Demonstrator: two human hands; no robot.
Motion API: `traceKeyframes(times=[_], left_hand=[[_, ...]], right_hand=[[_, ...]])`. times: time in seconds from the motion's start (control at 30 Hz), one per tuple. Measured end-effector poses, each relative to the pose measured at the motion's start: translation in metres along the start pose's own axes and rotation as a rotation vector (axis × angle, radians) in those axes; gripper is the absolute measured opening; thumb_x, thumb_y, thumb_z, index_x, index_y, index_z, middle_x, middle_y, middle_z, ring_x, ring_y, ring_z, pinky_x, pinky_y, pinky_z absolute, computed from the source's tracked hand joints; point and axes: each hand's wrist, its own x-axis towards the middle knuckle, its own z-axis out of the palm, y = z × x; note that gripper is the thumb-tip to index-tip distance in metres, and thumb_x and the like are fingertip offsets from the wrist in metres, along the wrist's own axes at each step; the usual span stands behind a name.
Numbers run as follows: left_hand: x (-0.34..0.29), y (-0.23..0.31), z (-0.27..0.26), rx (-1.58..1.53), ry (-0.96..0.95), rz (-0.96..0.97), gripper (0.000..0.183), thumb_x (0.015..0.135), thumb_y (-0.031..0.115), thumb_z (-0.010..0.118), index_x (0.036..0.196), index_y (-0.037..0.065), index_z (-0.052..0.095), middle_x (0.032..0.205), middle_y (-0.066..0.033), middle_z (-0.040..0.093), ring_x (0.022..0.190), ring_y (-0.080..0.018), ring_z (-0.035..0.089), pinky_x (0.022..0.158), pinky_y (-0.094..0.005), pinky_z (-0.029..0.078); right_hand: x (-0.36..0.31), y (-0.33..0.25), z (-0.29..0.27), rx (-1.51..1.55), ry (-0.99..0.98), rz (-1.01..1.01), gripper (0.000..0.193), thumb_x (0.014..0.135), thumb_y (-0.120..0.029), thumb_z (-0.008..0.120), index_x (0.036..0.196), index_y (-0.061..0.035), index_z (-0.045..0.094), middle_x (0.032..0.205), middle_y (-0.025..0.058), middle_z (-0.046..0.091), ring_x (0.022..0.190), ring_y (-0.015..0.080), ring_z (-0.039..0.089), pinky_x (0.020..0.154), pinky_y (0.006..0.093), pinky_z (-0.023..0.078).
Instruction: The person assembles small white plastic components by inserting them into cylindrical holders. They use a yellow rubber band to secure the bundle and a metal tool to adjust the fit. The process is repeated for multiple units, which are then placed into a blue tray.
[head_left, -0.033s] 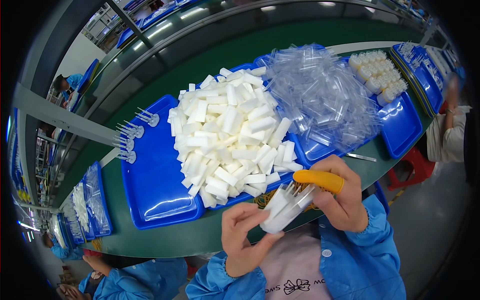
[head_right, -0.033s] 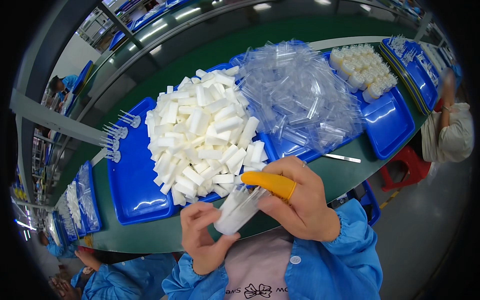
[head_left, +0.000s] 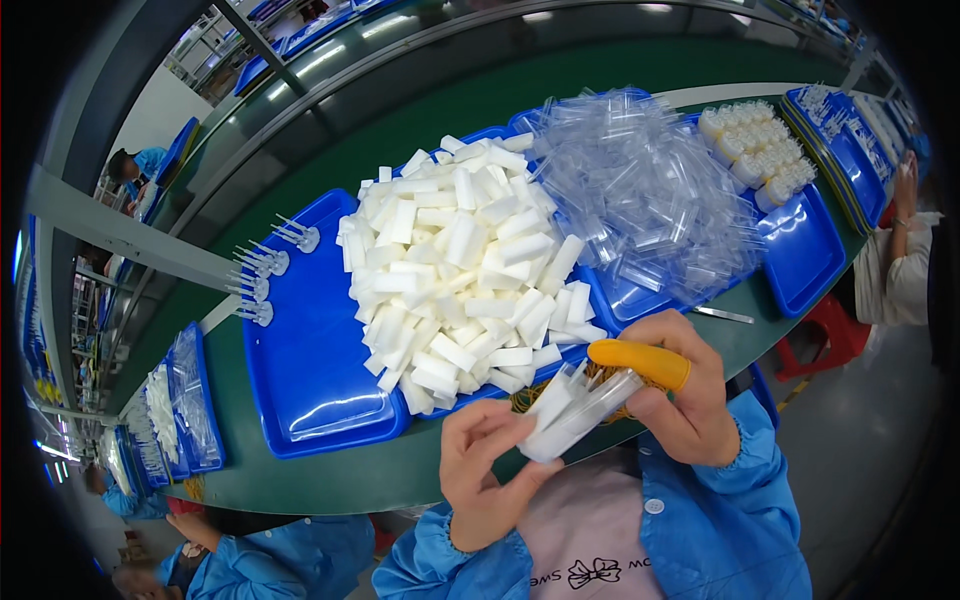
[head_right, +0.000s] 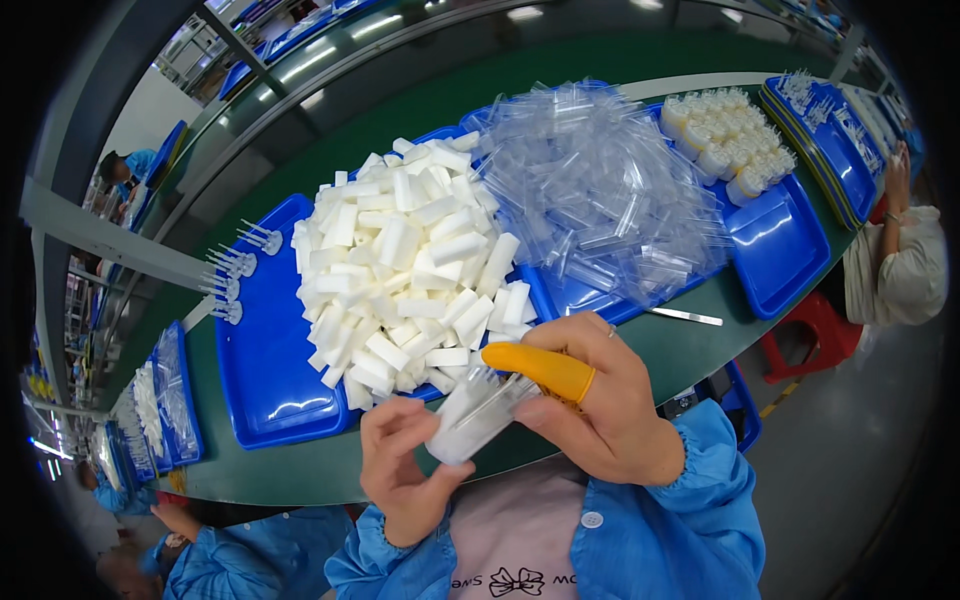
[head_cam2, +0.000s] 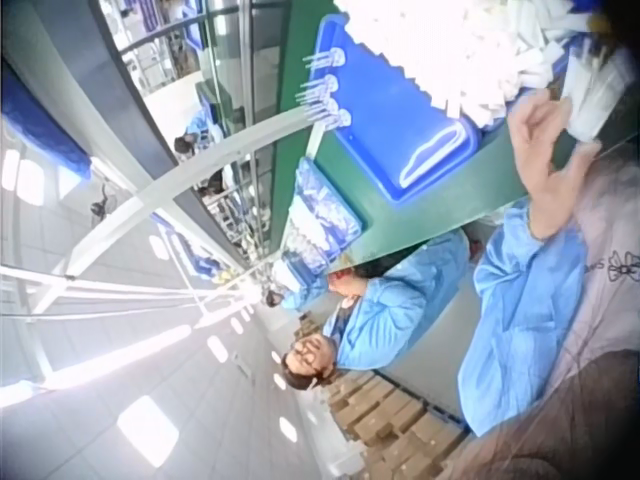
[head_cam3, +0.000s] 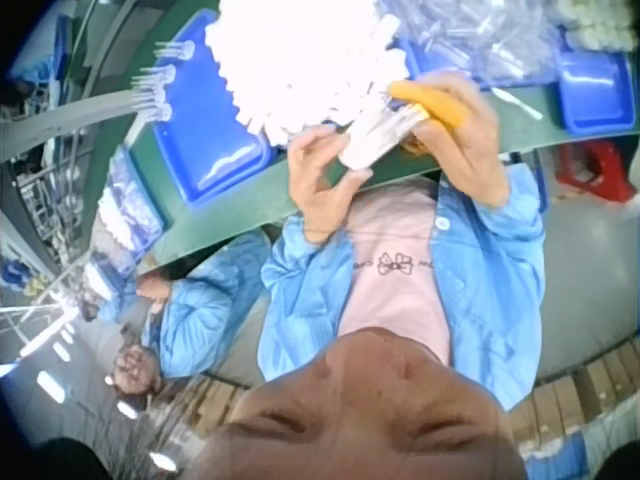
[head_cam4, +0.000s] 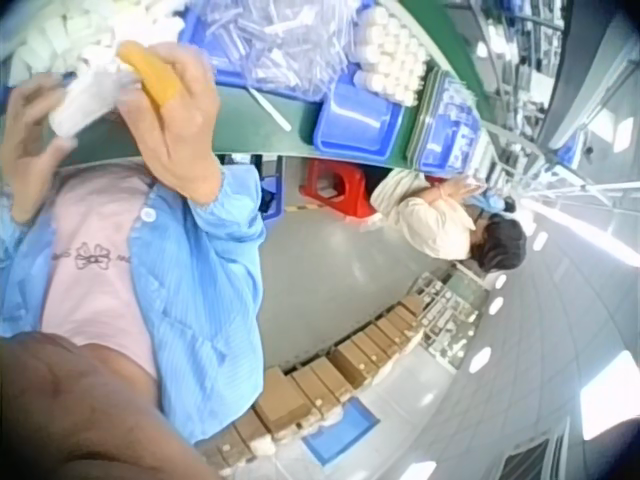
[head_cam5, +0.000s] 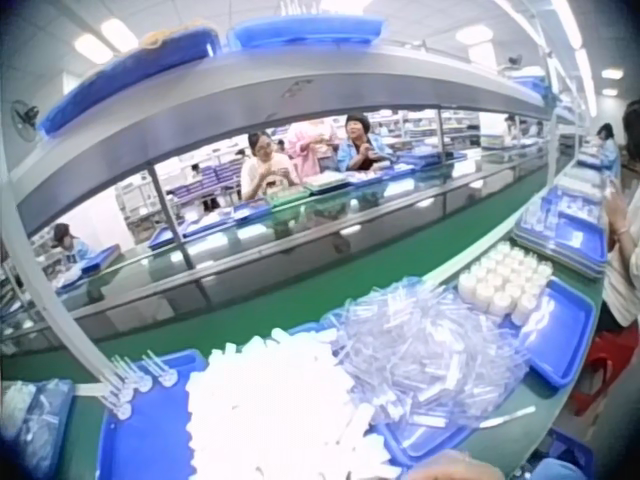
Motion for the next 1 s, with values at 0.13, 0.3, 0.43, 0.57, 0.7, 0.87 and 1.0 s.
traceKeyframes(times=[0.13,0.3,0.43,0.57,0.7,0.87,1.0], left_hand=[[-0.003,-0.012,0.002,-0.305,-0.027,-0.228,0.046,0.067,0.0,0.077,0.11,0.0,0.063,0.118,-0.0141,0.051,0.099,-0.0201,0.055,0.083,-0.0317,0.047],[-0.006,-0.013,0.003,-0.757,-0.012,-0.436,0.053,0.072,-0.003,0.071,0.122,-0.001,0.053,0.123,-0.0144,0.049,0.104,-0.0211,0.055,0.089,-0.0327,0.045],[-0.006,-0.017,-0.003,-0.879,-0.058,-0.587,0.052,0.072,-0.002,0.073,0.119,-0.002,0.05,0.122,-0.0145,0.049,0.104,-0.0205,0.055,0.09,-0.0335,0.045],[-0.013,-0.02,-0.001,-0.863,-0.088,-0.405,0.046,0.069,-0.003,0.076,0.109,-0.001,0.053,0.115,-0.014,0.051,0.102,-0.0211,0.056,0.09,-0.035,0.046],[-0.015,-0.013,0.0,-0.83,-0.063,-0.35,0.047,0.066,-0.005,0.077,0.107,-0.002,0.054,0.11,-0.0135,0.051,0.101,-0.022,0.056,0.089,-0.0362,0.046],[-0.016,-0.014,0.0,-0.811,-0.05,-0.367,0.045,0.068,-0.002,0.077,0.107,-0.002,0.054,0.108,-0.012,0.052,0.101,-0.0207,0.056,0.088,-0.0338,0.046],[-0.015,-0.025,-0.001,-0.813,-0.012,-0.453,0.043,0.074,0.004,0.074,0.11,-0.001,0.052,0.111,-0.0111,0.054,0.1,-0.0188,0.056,0.088,-0.0313,0.045]], right_hand=[[-0.004,0.003,-0.002,0.065,0.029,0.034,0.03,0.074,-0.01,0.072,0.102,-0.002,0.065,0.096,0.0092,0.058,0.091,0.0244,0.054,0.079,0.0331,0.042],[-0.007,0.003,0.001,0.157,0.077,0.081,0.025,0.069,-0.006,0.075,0.092,-0.0037,0.064,0.093,0.0054,0.06,0.099,0.0254,0.054,0.085,0.0341,0.042],[-0.013,0.001,0.004,0.199,0.071,0.09,0.024,0.067,-0.003,0.075,0.088,-0.0042,0.063,0.09,0.004,0.061,0.105,0.0269,0.052,0.086,0.036,0.042],[-0.022,-0.007,0.012,0.289,0.042,0.135,0.023,0.067,-0.002,0.074,0.087,-0.0044,0.062,0.093,0.0042,0.059,0.108,0.0276,0.051,0.09,0.0377,0.04],[-0.028,-0.009,0.021,0.33,0.05,0.104,0.021,0.067,-0.003,0.074,0.085,-0.0058,0.063,0.094,0.005,0.058,0.106,0.0275,0.053,0.093,0.039,0.039],[-0.027,-0.007,0.025,0.3,0.056,0.084,0.021,0.068,-0.004,0.074,0.086,-0.0055,0.064,0.095,0.0061,0.058,0.104,0.028,0.054,0.093,0.04,0.04],[-0.013,0.003,0.018,0.263,-0.061,0.048,0.022,0.071,-0.004,0.071,0.092,-0.0039,0.065,0.1,0.007,0.059,0.103,0.0265,0.055,0.092,0.0377,0.041]])
